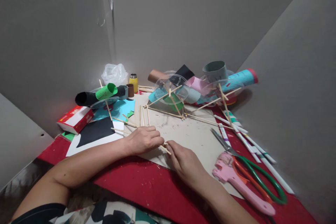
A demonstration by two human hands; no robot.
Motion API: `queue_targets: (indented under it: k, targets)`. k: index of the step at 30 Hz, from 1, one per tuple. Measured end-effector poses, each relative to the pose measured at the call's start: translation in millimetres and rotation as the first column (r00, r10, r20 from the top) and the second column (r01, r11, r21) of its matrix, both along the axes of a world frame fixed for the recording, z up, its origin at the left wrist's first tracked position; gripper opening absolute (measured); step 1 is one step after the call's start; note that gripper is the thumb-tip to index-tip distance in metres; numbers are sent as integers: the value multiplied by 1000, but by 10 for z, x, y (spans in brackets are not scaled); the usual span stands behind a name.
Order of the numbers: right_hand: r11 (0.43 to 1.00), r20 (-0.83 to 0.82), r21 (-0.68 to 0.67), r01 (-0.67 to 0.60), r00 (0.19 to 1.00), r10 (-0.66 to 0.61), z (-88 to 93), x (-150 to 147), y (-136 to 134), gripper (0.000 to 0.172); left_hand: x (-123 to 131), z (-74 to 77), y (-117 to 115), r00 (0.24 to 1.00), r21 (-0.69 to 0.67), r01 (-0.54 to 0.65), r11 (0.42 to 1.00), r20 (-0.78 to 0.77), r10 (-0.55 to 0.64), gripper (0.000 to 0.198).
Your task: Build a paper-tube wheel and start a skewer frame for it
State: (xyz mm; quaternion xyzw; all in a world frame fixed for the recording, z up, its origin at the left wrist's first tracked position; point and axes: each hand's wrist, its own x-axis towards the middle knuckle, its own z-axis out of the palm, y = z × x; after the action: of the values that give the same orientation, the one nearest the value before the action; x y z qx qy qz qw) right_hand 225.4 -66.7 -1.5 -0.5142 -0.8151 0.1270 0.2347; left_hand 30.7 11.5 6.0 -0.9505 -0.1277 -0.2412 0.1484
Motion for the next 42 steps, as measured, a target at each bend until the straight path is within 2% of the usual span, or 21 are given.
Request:
queue_targets:
  k: [4,8,10,15,18,20,23,25,27,30,33,35,38,40,42]
  targets:
    - [996,40,-60,-58,997,61,53,0,-99,21,-47,-60,-33,1000,-12,13,1000,-29,-13,21]
    - [995,174,-97,-30,984,46,45,-22,-164,20,-66,-110,-57,997,-46,36,998,-66,-39,20]
    - [994,174,-102,-36,983,53,36,-28,-174,19,-66,-110,-69,996,-56,55,997,-62,-59,18]
    - [986,-76,-103,-133,989,125,55,-7,-185,21,-79,-78,-104,996,-31,90,995,22,-90,15]
    - [982,-160,-53,-184,972,174,61,6,-190,22,-90,-91,-110,994,-15,98,995,58,-97,15]
    - [986,-134,-21,-166,978,162,49,1,-190,22,-93,-114,-106,995,-27,83,996,51,-81,15]
    - [997,-62,35,-67,996,69,34,-47,-195,20,-91,-145,-106,997,-59,64,996,43,-61,19]
    - [999,-104,42,-4,995,9,53,-114,-207,21,-92,-150,-120,997,-71,51,996,59,-47,21]
    - [999,-236,1,34,971,-32,101,-206,-228,24,-101,-139,-144,994,-60,36,998,101,-30,23]
    - [991,-470,-119,58,876,-108,197,-348,-263,30,-128,-100,-174,981,5,32,999,191,-32,24]
    - [976,-571,-216,35,806,-155,248,-416,-278,34,-147,-55,-178,972,36,31,999,232,-38,23]
    - [984,-486,-157,83,861,-151,232,-402,-272,31,-140,-37,-174,978,12,15,1000,208,-17,23]
    - [975,-132,-68,213,966,-221,146,-330,-255,13,-99,-39,-181,994,-34,-26,999,101,30,20]
    - [954,86,-94,285,957,-277,77,-288,-249,5,-64,-45,-200,998,-86,-58,995,19,60,16]
    - [936,166,-111,334,935,-314,25,-270,-252,7,-37,-39,-228,996,-168,-89,982,-42,83,12]
